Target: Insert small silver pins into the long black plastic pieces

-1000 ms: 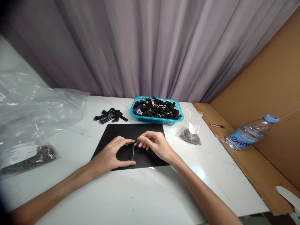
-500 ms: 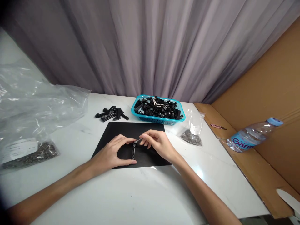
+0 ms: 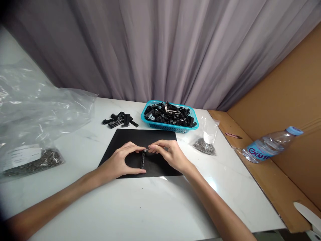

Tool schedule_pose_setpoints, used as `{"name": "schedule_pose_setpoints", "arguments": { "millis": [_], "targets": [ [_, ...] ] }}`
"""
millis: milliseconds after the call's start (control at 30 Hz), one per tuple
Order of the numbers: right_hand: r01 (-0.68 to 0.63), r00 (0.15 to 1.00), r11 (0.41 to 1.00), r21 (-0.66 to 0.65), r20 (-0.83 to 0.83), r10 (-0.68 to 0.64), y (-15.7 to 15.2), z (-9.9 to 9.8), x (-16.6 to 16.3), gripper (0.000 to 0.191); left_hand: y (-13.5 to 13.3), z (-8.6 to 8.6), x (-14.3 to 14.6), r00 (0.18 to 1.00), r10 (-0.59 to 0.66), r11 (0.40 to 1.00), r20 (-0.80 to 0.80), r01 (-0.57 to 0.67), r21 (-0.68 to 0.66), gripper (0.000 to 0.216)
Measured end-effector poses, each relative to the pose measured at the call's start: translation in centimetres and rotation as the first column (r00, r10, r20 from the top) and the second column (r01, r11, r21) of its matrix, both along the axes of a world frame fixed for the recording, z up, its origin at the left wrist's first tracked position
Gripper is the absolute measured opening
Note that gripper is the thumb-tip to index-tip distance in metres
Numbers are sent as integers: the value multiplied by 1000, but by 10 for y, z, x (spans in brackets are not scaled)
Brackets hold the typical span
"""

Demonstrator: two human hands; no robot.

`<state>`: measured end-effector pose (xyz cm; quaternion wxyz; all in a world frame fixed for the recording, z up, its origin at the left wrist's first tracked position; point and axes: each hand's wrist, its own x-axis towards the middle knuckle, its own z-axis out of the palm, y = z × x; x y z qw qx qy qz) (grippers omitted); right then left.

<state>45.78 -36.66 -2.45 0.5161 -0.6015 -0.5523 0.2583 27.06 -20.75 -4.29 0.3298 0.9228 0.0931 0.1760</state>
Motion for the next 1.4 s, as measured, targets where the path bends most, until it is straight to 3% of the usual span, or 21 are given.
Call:
{"name": "schedule_pose_setpoints", "arguments": {
  "millis": [267, 433, 633, 700, 800, 867, 933, 1000, 1067, 1167, 1267, 1400],
  "targets": [
    [-1, 1000, 1000, 14, 30, 0, 0, -3, -3, 31, -1, -1, -1, 1000, -9, 1000, 8, 9, -19, 65],
    [14, 1000, 1000, 1, 12, -14, 2, -4, -2, 31, -1, 3, 0, 999, -23, 999, -39, 25, 41, 64],
    [263, 955, 957, 121, 110, -276, 2, -2, -1, 40, -1, 6, -1, 996, -48, 988, -74, 58, 140, 63],
    [247, 962, 965, 88, 93, -255, 3, -3, -4, 41, 0, 6, -2, 996, -56, 987, -70, 65, 145, 62],
    [114, 989, 993, -35, 102, -110, 5, -8, -15, 35, 1, 4, -3, 997, -56, 985, -59, 65, 159, 61],
    [83, 975, 993, -82, 214, -64, 6, -11, -26, 28, 1, 3, -4, 998, -43, 982, -40, 49, 182, 59],
    [146, 935, 981, -127, 341, -95, 8, -14, -37, 26, 0, 1, -6, 1000, -11, 974, 9, 9, 226, 56],
    [231, 901, 957, -175, 410, -143, 10, -16, -47, 37, -2, -1, -8, 997, 35, 953, 62, -52, 300, 54],
    [286, 887, 937, -200, 425, -180, 12, -18, -55, 43, -3, -3, -9, 991, 70, 922, 116, -109, 371, 61],
    [321, 885, 927, -193, 409, -222, 15, -20, -60, 33, -5, -4, -10, 984, 82, 893, 155, -142, 426, 69],
    [330, 874, 929, -164, 424, -236, 17, -20, -58, 22, -5, -2, -11, 982, 87, 891, 166, -151, 429, 69],
    [361, 831, 928, -89, 482, -277, 18, -15, -44, 22, 10, 7, -13, 968, 149, 874, 204, -225, 430, 62]
  ]
}}
